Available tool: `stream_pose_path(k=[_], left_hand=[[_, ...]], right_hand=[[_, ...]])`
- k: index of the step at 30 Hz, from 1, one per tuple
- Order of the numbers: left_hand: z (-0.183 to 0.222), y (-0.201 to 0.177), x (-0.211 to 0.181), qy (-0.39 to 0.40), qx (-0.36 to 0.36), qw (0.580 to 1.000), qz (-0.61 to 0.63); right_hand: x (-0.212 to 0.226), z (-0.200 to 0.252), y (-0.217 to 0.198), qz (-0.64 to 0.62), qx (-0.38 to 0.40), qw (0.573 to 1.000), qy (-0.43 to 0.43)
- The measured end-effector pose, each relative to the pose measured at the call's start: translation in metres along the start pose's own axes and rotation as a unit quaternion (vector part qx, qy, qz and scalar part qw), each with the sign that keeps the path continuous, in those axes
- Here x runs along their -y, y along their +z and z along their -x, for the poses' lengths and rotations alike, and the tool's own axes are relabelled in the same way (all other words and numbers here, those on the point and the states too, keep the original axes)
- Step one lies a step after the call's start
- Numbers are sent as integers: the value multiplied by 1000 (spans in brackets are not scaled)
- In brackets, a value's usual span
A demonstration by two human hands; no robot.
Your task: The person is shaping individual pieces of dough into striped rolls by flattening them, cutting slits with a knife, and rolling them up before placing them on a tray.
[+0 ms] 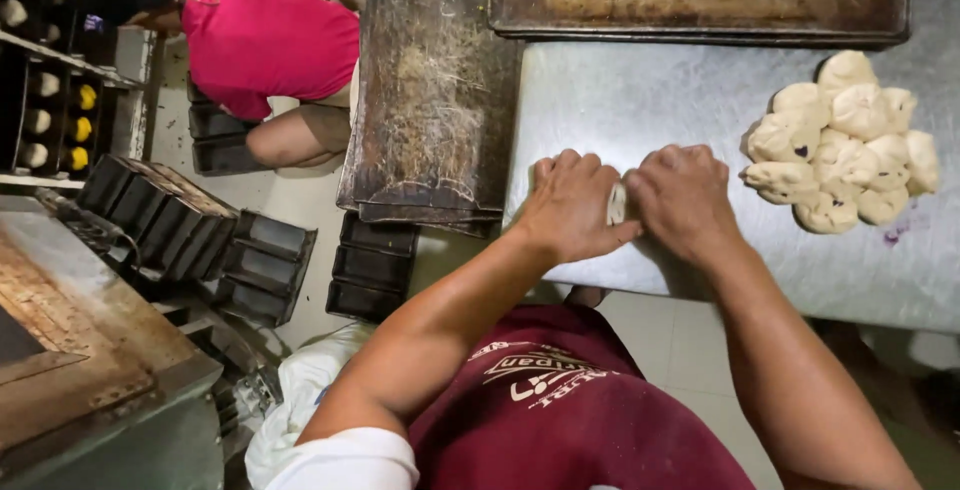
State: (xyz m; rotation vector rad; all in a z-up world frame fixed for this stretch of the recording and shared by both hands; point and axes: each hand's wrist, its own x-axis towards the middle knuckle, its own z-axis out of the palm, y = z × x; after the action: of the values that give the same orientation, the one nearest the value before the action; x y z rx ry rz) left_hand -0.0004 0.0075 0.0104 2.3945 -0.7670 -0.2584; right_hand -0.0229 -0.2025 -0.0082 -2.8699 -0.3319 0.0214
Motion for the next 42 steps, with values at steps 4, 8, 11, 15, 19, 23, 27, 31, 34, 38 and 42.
stream_pose_path(k=[4, 8, 11, 15, 19, 23, 27, 31, 34, 38, 42], left_hand=[[8, -2, 2, 22, 9, 1000, 20], [24, 16, -8, 19, 8, 1000, -6], [36, 34, -10, 40, -92, 995, -28], [46, 54, -11, 50, -175, 981, -68], [85, 66, -23, 58, -157, 983, -80], [72, 74, -3, 43, -180, 978, -93], [38, 58, 21, 69, -202, 972, -97], [54, 49, 11, 66, -178, 982, -10], [29, 41, 24, 51, -203, 975, -72], [17, 35, 40, 108, -209, 970, -69], [6, 39, 62, 110, -163, 977, -81]], right_hand=[[11, -1, -25, -69, 23, 997, -10], [-7, 25, -1, -25, 41, 997, -60], [-3, 27, -9, -77, 77, 994, -30], [-4, 37, -8, -83, 41, 991, -101], [-4, 76, -1, -97, 14, 981, -166], [-21, 66, 19, -77, -14, 978, -195], [-30, 35, 29, -64, -45, 981, -177], [-13, 54, 17, -91, -38, 984, -148], [-21, 36, 40, -52, -79, 990, -106], [-17, 27, 33, -63, -96, 990, -87], [-18, 26, 40, -57, -82, 992, -73]])
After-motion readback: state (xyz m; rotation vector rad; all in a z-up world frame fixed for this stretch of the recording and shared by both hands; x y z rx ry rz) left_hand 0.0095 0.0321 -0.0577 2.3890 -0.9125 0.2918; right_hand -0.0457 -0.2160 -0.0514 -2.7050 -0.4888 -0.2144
